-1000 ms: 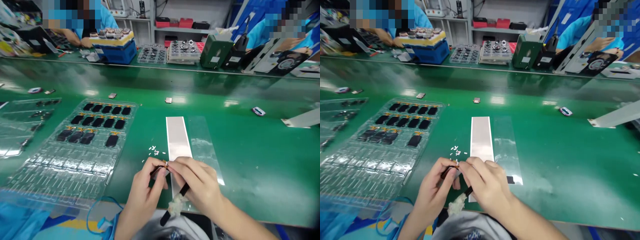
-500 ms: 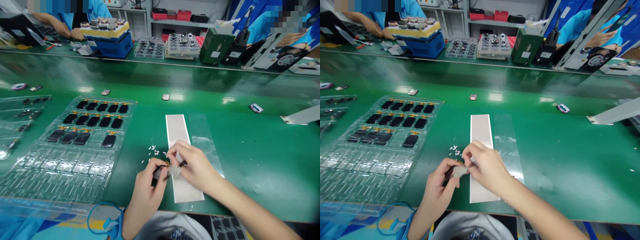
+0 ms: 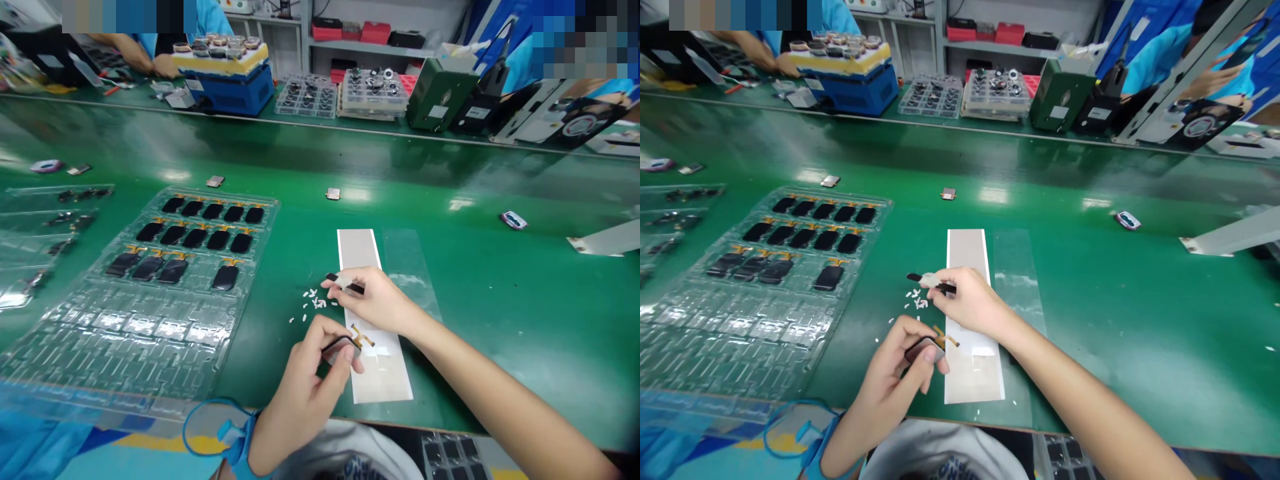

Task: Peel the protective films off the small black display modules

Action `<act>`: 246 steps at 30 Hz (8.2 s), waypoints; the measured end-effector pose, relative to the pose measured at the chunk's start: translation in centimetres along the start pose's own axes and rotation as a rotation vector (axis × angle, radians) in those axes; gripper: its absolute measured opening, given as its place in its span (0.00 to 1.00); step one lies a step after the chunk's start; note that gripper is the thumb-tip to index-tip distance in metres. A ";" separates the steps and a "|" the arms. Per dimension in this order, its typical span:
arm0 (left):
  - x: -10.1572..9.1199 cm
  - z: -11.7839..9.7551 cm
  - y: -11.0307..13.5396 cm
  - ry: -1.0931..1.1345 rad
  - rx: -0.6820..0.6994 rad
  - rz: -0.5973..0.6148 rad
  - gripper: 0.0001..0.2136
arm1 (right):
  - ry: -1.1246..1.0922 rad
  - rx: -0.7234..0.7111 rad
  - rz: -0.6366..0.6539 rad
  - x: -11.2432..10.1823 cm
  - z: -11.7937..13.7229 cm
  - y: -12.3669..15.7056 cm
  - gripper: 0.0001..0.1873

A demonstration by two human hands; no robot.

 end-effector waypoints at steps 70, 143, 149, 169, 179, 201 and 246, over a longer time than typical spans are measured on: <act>1.8 -2.6 2.4 -0.820 0.288 0.187 0.10 | -0.577 0.007 -0.881 -0.2 -2.0 13.4 0.03; 9.8 -1.2 -2.7 -0.630 0.053 0.409 0.09 | -0.420 0.179 -0.900 -5.0 -7.0 20.9 0.08; 9.8 -1.6 -2.9 -0.612 0.066 0.397 0.08 | -0.410 0.181 -0.914 -4.9 -7.1 20.9 0.09; 7.7 -2.5 -3.0 -0.304 0.169 0.137 0.16 | -0.385 -0.340 -1.020 -3.5 2.0 18.3 0.13; 7.2 -3.4 -2.7 -0.359 0.351 0.014 0.13 | -0.392 -0.451 -1.054 -3.2 3.1 17.5 0.16; 7.1 -2.9 -2.3 -0.316 0.344 0.113 0.23 | -0.329 -0.480 -1.083 -2.1 2.7 16.6 0.17; 7.3 -2.8 -2.6 -0.521 0.369 0.076 0.25 | -0.293 -0.450 -1.061 -2.2 2.1 17.1 0.17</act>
Point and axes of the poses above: each hand's wrist, its own y-axis away from the middle knuckle, its own x-axis out of the palm, z = x × y, the point moved 6 cm from there along -y, towards the middle knuckle, and after that the axes turned 2 degrees about -y, right-handed, at the moved point
